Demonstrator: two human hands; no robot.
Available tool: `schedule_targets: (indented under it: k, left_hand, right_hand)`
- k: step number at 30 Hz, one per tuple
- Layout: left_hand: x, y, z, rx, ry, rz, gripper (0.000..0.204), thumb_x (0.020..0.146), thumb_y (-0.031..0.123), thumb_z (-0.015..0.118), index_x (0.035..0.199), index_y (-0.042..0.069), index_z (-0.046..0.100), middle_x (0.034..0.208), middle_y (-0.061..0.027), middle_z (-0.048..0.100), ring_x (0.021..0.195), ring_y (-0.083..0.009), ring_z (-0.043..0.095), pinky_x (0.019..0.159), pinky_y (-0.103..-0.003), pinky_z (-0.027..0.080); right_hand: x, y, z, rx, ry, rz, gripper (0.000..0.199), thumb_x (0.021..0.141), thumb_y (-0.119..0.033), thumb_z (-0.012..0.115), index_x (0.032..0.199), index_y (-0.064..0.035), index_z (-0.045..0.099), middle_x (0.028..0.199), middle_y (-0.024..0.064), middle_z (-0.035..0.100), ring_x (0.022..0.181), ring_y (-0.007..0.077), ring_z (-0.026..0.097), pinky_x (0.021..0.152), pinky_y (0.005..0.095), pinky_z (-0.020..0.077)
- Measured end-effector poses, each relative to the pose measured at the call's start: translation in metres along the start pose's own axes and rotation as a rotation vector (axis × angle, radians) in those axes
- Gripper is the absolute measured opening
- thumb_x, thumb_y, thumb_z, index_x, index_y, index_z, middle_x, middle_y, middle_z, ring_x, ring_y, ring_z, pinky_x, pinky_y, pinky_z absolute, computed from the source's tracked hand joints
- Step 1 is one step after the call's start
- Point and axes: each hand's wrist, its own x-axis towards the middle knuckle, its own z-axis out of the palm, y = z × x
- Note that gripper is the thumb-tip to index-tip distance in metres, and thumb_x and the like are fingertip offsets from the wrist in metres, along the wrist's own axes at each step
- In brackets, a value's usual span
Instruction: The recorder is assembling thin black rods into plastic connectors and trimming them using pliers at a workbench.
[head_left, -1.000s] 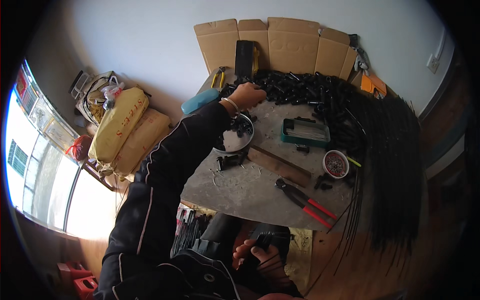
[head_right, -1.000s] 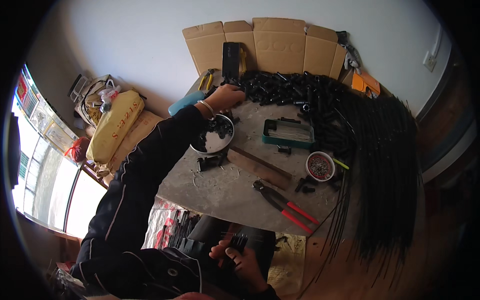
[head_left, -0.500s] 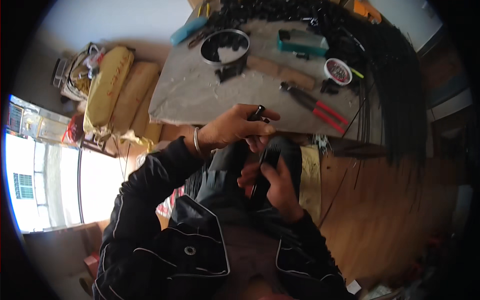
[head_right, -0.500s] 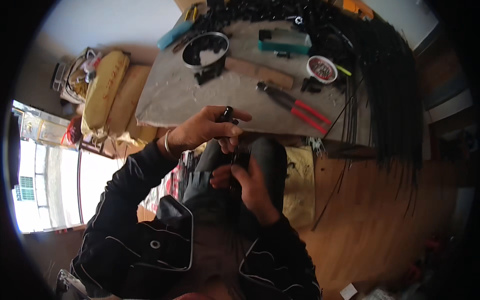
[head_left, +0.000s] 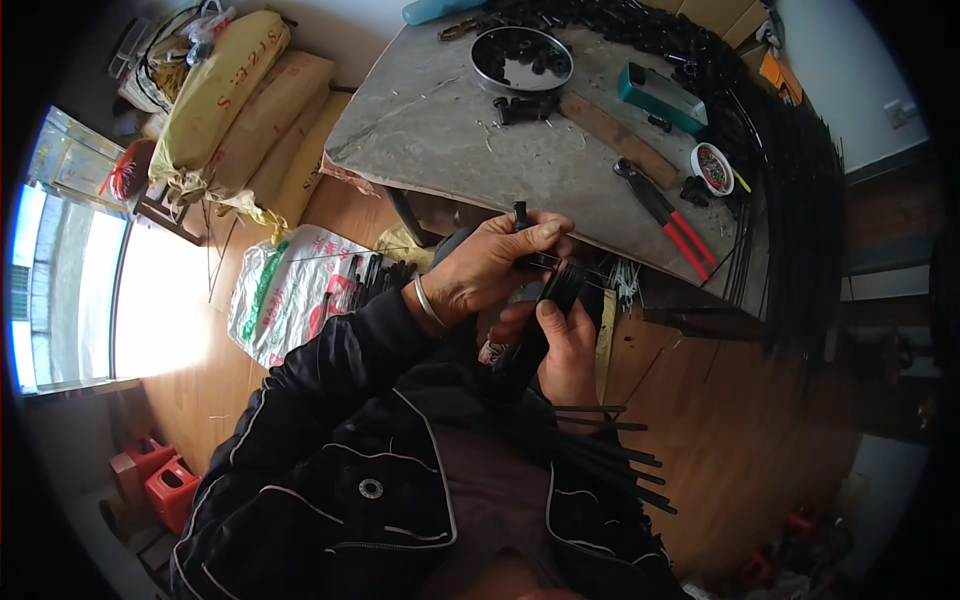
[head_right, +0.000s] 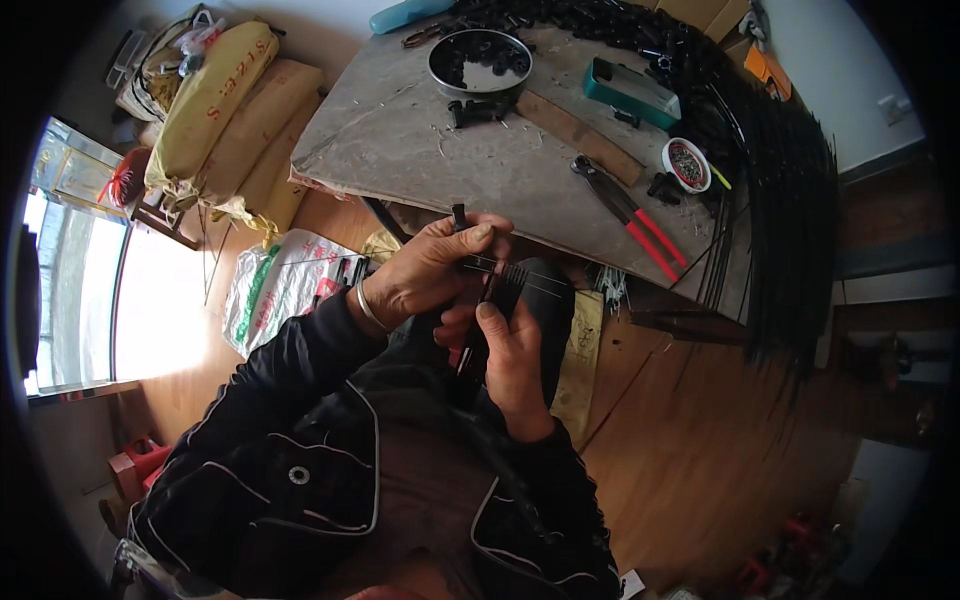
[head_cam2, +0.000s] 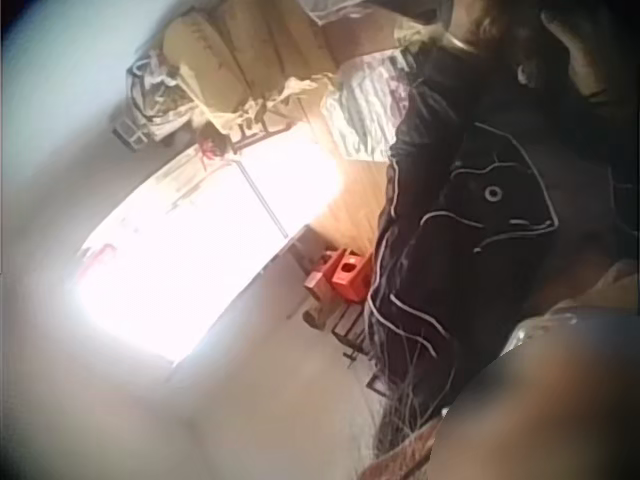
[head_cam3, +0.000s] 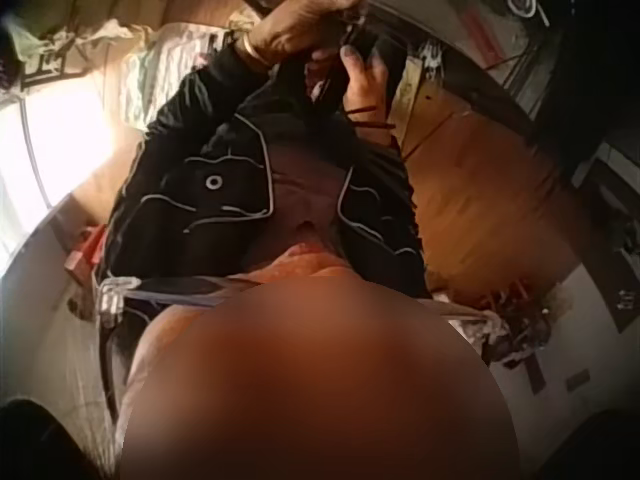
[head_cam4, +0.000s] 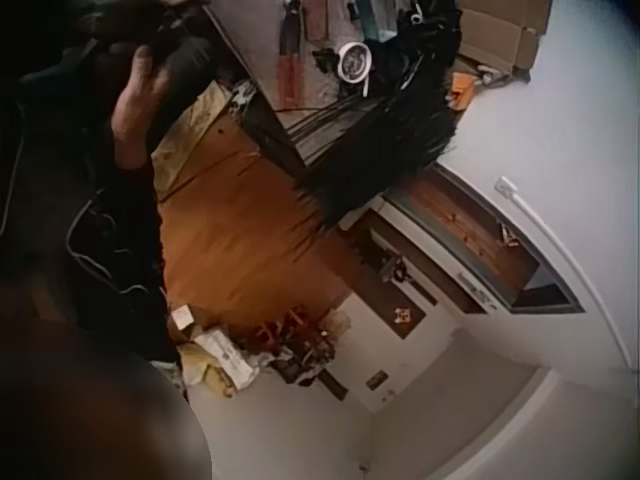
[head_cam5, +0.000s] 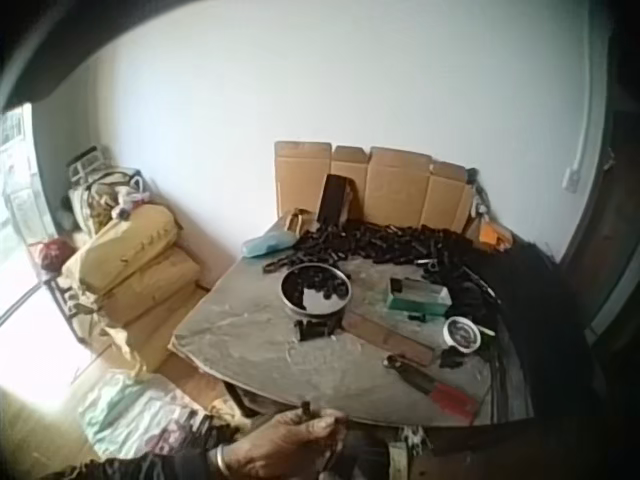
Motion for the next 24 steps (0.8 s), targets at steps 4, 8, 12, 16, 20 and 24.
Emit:
schedule_targets:
  k: [4,8,12,16,20,24]
  left_hand:
    - [0.008,-0.003,-0.013,-0.061,-0.073,0.010,0.024,0.088,0.016,0.069,0.108,0.005,0.062,0.092,-0.0046,0.064,0.086,-0.0171,0.062,0.076,-0.030,0.053]
    - [0.006,0.000,-0.015,-0.065,-0.067,0.032,0.022,0.087,0.015,0.070,0.106,0.005,0.063,0.092,-0.0050,0.064,0.085,-0.0175,0.062,0.076,-0.031,0.053]
    - [0.004,0.004,-0.015,-0.034,-0.017,0.024,0.022,0.087,0.013,0.069,0.106,0.004,0.063,0.092,-0.0072,0.065,0.085,-0.0187,0.063,0.076,-0.032,0.054]
    - [-0.002,0.010,-0.013,0.021,0.028,0.078,0.023,0.088,0.011,0.068,0.108,0.003,0.061,0.092,-0.0088,0.066,0.086,-0.0196,0.064,0.076,-0.031,0.055]
    - [-0.009,0.014,-0.009,0.072,0.032,0.122,0.022,0.088,0.009,0.067,0.109,0.003,0.060,0.092,-0.0101,0.066,0.085,-0.0196,0.064,0.076,-0.031,0.055]
    - [-0.010,0.013,-0.009,0.095,0.016,0.155,0.019,0.089,0.009,0.066,0.106,0.003,0.060,0.095,-0.0115,0.067,0.087,-0.0199,0.065,0.077,-0.032,0.054]
  right_hand:
    - [0.001,-0.004,0.010,-0.025,0.065,0.002,0.027,0.097,-0.022,0.053,0.110,0.0009,0.051,0.084,0.0130,0.065,0.071,0.0229,0.066,0.068,0.0356,0.0561]
    - [0.003,-0.004,0.012,-0.019,0.062,0.022,0.027,0.097,-0.022,0.053,0.111,0.0008,0.050,0.084,0.0130,0.065,0.070,0.0229,0.065,0.067,0.0353,0.0561]
    - [0.003,-0.003,0.019,-0.051,0.071,0.021,0.029,0.097,-0.022,0.053,0.115,0.0003,0.049,0.084,0.0134,0.065,0.070,0.0230,0.065,0.067,0.0356,0.0561]
    - [0.003,0.000,0.021,-0.029,0.075,0.012,0.034,0.097,-0.022,0.053,0.122,0.0001,0.047,0.085,0.0137,0.065,0.070,0.0227,0.065,0.067,0.0351,0.0563]
    - [0.001,-0.003,0.026,-0.040,0.099,0.022,0.037,0.097,-0.022,0.053,0.126,-0.0003,0.046,0.085,0.0136,0.065,0.070,0.0224,0.065,0.067,0.0348,0.0562]
    - [0.001,-0.002,0.027,-0.073,0.085,0.014,0.035,0.097,-0.023,0.053,0.124,-0.0005,0.047,0.085,0.0131,0.065,0.070,0.0220,0.065,0.067,0.0351,0.0562]
